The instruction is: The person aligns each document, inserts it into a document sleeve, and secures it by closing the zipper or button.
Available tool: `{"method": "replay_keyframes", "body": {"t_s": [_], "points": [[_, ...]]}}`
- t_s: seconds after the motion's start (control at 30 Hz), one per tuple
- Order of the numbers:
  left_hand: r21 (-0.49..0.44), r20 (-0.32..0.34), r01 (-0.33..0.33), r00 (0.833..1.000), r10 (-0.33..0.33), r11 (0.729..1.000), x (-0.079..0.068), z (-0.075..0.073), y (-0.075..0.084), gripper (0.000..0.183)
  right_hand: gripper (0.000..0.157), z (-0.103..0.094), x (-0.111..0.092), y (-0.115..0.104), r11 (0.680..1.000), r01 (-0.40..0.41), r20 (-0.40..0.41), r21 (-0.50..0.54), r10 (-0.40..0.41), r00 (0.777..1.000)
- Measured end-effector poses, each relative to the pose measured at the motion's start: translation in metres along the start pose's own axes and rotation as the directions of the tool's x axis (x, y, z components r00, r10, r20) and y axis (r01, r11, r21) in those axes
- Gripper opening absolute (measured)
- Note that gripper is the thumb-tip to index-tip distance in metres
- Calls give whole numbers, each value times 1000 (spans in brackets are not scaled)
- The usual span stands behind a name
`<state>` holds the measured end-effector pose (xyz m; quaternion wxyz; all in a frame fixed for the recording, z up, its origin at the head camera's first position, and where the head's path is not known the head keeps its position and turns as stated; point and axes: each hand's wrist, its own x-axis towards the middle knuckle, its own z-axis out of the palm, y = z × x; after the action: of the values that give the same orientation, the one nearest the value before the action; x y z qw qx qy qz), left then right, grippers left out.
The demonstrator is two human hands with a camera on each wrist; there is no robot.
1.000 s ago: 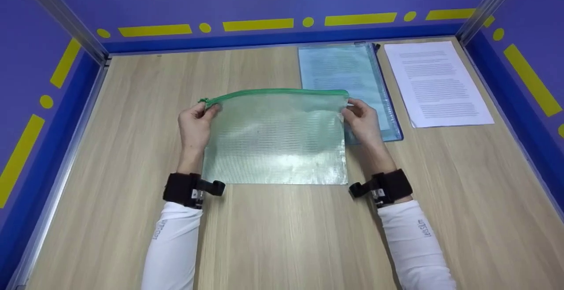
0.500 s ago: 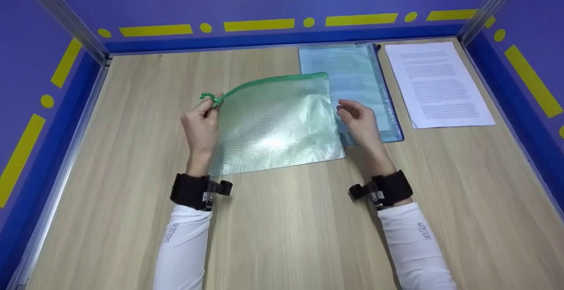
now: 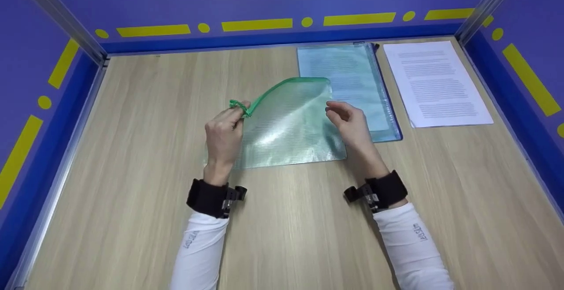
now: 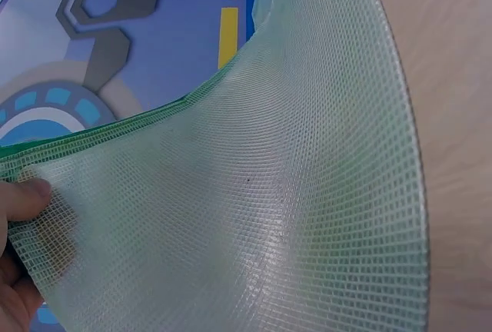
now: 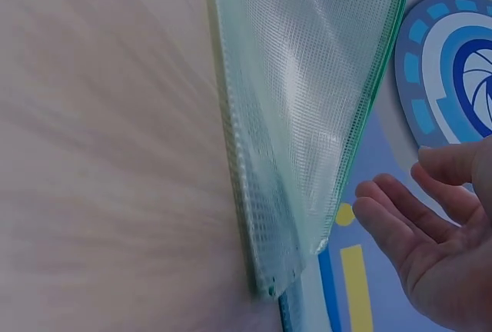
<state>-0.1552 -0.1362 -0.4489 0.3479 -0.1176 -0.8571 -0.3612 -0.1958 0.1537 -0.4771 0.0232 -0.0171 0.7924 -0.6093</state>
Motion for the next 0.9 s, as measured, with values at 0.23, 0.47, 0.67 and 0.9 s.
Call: {"method": "replay_keyframes", "body": {"t_s": [0.23,0.47,0.67,0.9], "points": [[112,59,-90,995,84,990,-7,11,6,16,38,9,-7,-7,994,88,37,-70,-85,996],[248,146,-222,971,190,943,-11,18,10,14,36,24,-18,-18,990,123,101,-63,-116,988],[298,184,-281,955,234,912,-14,20,10,16,31,45,-28,-30,986,166,118,-31,-162,980],[322,204,-333,939,278,886,-16,20,7,15,30,69,-34,-44,971,234,100,-45,-229,968]]}}
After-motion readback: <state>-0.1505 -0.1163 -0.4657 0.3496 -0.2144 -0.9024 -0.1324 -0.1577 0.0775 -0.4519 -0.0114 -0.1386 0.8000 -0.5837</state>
